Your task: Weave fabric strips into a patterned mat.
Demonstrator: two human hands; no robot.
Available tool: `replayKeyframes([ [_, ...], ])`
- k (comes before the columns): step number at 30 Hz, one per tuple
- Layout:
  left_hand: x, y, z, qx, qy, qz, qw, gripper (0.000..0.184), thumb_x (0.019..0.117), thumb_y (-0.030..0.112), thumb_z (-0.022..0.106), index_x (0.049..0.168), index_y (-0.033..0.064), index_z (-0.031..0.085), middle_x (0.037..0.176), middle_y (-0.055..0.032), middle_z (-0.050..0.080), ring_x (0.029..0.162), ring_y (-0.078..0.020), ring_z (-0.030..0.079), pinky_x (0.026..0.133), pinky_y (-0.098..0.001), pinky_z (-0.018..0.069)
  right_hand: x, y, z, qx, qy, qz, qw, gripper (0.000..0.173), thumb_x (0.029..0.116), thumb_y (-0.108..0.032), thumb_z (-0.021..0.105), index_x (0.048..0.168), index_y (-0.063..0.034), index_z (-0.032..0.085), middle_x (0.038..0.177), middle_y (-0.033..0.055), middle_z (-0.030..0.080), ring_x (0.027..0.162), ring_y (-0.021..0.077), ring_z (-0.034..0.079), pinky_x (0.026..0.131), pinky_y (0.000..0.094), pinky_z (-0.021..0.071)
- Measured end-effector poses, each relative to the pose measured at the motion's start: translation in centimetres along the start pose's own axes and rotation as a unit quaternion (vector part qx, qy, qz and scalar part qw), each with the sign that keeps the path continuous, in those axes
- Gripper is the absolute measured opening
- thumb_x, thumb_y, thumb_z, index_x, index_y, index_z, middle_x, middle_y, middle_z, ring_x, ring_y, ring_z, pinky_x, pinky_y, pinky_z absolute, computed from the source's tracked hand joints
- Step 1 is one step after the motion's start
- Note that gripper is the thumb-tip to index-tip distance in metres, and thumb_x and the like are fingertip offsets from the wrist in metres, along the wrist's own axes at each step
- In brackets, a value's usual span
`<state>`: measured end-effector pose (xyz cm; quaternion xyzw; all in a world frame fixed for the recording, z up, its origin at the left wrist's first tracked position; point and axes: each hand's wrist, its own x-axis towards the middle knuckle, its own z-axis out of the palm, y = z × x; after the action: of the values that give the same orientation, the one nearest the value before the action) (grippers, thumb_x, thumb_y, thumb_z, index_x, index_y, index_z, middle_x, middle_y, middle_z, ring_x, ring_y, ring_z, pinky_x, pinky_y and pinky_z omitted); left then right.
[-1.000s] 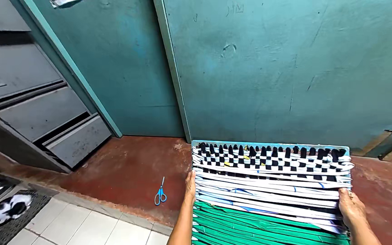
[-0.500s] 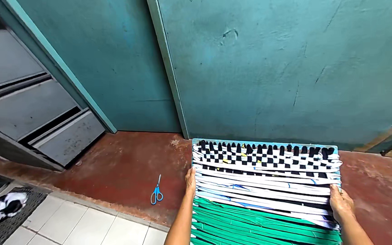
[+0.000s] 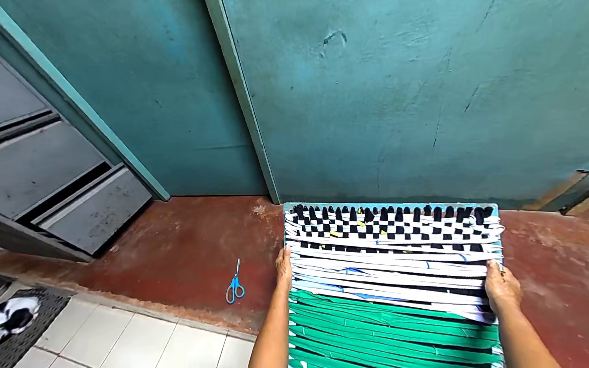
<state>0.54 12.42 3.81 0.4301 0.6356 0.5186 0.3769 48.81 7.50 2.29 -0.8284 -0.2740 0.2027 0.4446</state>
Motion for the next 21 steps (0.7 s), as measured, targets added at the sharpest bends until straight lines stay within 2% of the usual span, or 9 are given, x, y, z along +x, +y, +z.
replayKeyframes([
  [7,-0.4,0.3,0.1,0.011,0.007,0.0,1.0,0.05,0.1123,0.028,0.037,0.138,-0.012,0.053,0.143,-0.032,0.052,0.137,-0.0356,0.048,0.117,-0.0476,0.0331,-0.9,-0.4,-0.5,0.008,0.003,0.022,1.0,0.059,0.1125,-0.04,0.036,0.141,0.0085,0.053,0.142,0.036,0.053,0.14,0.0464,0.046,0.116,0.0603,0.03],
  [11,-0.6,0.4,0.6,0.016,0.005,0.009,1.0,0.049,0.1121,0.027,0.037,0.135,-0.0126,0.055,0.137,-0.0328,0.055,0.131,-0.0356,0.052,0.113,-0.048,0.0372,-0.9,0.8,-1.0,0.012,0.004,0.029,0.999,0.058,0.1126,-0.039,0.036,0.142,0.0088,0.052,0.142,0.0365,0.053,0.14,0.0469,0.046,0.116,0.0603,0.0305],
  [17,-0.3,0.2,0.7,0.022,-0.001,0.002,1.0,0.053,0.1125,0.03,0.034,0.141,-0.0117,0.051,0.145,-0.0317,0.05,0.138,-0.0353,0.047,0.117,-0.0484,0.0337,-0.6,1.2,-1.2,0.054,-0.028,0.031,0.998,0.058,0.1123,-0.039,0.037,0.143,0.0081,0.05,0.143,0.0351,0.052,0.14,0.0439,0.046,0.116,0.0583,0.0312],
  [21,-0.5,0.5,0.8,0.039,0.011,0.012,0.999,0.053,0.1129,0.029,0.033,0.14,-0.0133,0.051,0.145,-0.0331,0.05,0.139,-0.0365,0.047,0.117,-0.0482,0.0327,-0.5,0.9,-1.1,0.051,-0.028,0.031,0.998,0.056,0.1126,-0.037,0.037,0.142,0.0081,0.051,0.143,0.0345,0.052,0.14,0.0434,0.047,0.117,0.0577,0.0314],
])
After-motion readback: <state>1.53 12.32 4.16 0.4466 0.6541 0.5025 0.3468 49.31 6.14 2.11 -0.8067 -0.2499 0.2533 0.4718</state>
